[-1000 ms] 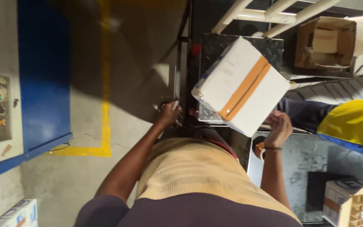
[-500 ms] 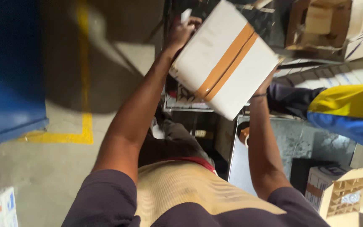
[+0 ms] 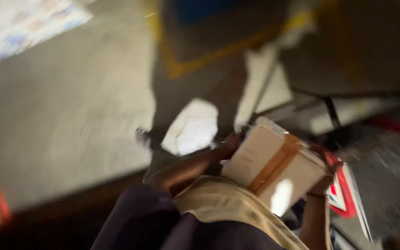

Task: The person wraps cylindrical metal parts in plastic bags and places them into the compartments of a cardboard box, then closes the box and seals it with brown packing tape. They place the sealed box on a weighing scale and continue wrapping and packing more parts into another box.

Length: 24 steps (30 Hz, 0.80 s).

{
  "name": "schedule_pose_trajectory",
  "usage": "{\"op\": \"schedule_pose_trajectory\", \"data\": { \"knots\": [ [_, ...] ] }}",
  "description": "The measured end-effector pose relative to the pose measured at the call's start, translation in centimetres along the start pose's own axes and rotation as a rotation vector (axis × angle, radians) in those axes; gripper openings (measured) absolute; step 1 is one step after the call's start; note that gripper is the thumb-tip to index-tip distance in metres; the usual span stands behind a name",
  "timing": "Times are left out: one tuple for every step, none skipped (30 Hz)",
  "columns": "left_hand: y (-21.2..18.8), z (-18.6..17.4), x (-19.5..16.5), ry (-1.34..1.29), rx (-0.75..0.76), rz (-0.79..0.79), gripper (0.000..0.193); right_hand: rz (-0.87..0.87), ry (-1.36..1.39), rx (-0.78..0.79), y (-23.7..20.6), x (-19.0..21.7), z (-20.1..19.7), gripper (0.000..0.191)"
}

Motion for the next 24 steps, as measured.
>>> {"op": "schedule_pose_trajectory", "data": {
  "knots": [
    [-2.9,-4.6,3.2,0.070,-0.152,0.027,0.037,0.028,0.073,0.146,0.4,-1.4,6.4,0.055],
    [-6.5,-8.9,6.4,0.174,-0.307,0.065,0.039,0.059,0.141,0.287,0.3,-2.8,13.2,0.055],
    [-10.3,-13.1,9.2,0.270,-0.471,0.093,0.041,0.083,0.216,0.421,-0.2,-3.9,20.1,0.055],
    [-14.1,-17.3,13.0,0.155,-0.549,-0.082,0.041,0.101,0.297,0.549,-1.1,-4.8,27.3,0.055],
    [-18.3,-20.8,16.8,-0.067,-0.623,-0.274,0.041,0.115,0.380,0.680,-2.5,-5.2,34.3,0.055],
    [-22.2,-24.1,20.8,-0.303,-0.705,-0.436,0.042,0.114,0.456,0.823,-4.0,-5.3,41.5,0.056],
    [-26.6,-26.7,23.7,-0.471,-0.804,-0.537,0.042,0.080,0.504,0.976,-6.1,-4.8,48.1,0.056],
    [-30.3,-29.2,25.6,-0.456,-0.889,-0.571,0.042,0.034,0.531,1.132,-8.2,-3.6,54.7,0.056],
    [-33.8,-31.0,27.5,-0.418,-0.964,-0.619,0.043,-0.085,0.543,1.296,-10.7,-2.4,60.3,0.053],
    [-36.9,-33.1,27.9,-0.014,-1.026,-0.676,0.046,0.137,0.712,1.330,-12.7,-1.4,65.9,0.046],
    [-40.0,-34.3,30.0,-0.500,-1.129,-0.681,0.046,0.360,0.872,1.353,-15.1,-0.6,70.6,0.039],
    [-42.5,-35.3,31.8,-0.991,-1.202,-0.627,0.050,0.593,1.017,1.367,-17.3,-0.3,75.1,0.032],
    [-44.3,-36.1,33.2,-1.478,-1.228,-0.505,0.057,0.626,0.922,1.432,-19.4,0.5,79.2,0.037],
    [-46.5,-37.9,34.3,-1.558,-1.326,-0.488,0.052,0.648,0.823,1.486,-21.5,1.2,83.1,0.041],
    [-48.3,-39.2,35.3,-1.643,-1.410,-0.475,0.048,0.668,0.713,1.527,-23.4,1.7,86.7,0.045],
    [-49.9,-40.3,36.2,-1.734,-1.486,-0.470,0.045,0.652,0.653,1.578,-25.1,2.3,90.1,0.043],
    [-51.1,-41.7,37.4,-1.833,-1.501,-0.440,0.043,0.637,0.593,1.622,-26.8,2.7,93.6,0.042],
    [-52.0,-43.5,38.7,-1.925,-1.510,-0.407,0.041,0.616,0.537,1.658,-28.2,3.0,97.0,0.041],
    [-53.5,-45.3,40.3,-2.009,-1.515,-0.368,0.040,0.567,0.521,1.724,-30.0,3.5,100.6,0.042],
    [-54.6,-48.1,41.7,-1.920,-1.576,-0.290,0.042,0.515,0.510,1.788,-31.3,3.8,104.6,0.045],
    [-56.0,-51.0,43.3,-1.828,-1.628,-0.215,0.045,0.460,0.497,1.848,-32.9,4.1,108.4,0.047],
    [-57.3,-54.1,44.8,-1.741,-1.673,-0.147,0.047,0.437,0.536,1.891,-34.4,4.5,113.0,0.050],
    [-58.2,-56.4,46.6,-1.850,-1.654,-0.143,0.046,0.420,0.562,1.937,-35.9,4.8,117.0,0.053],
    [-59.4,-60.0,48.7,-1.979,-1.618,-0.147,0.045,0.361,0.569,1.976,-37.6,5.1,122.3,0.048]
  ]
}}
Point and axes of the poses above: each hand's wrist, its own y-axis towards the middle knuckle, its own z-axis out of the palm, x = y × z, the point moved 5 cm from there along y, towards the middle knuckle, and after that the axes turned 14 degrees about -z, right-handed, at the moved point
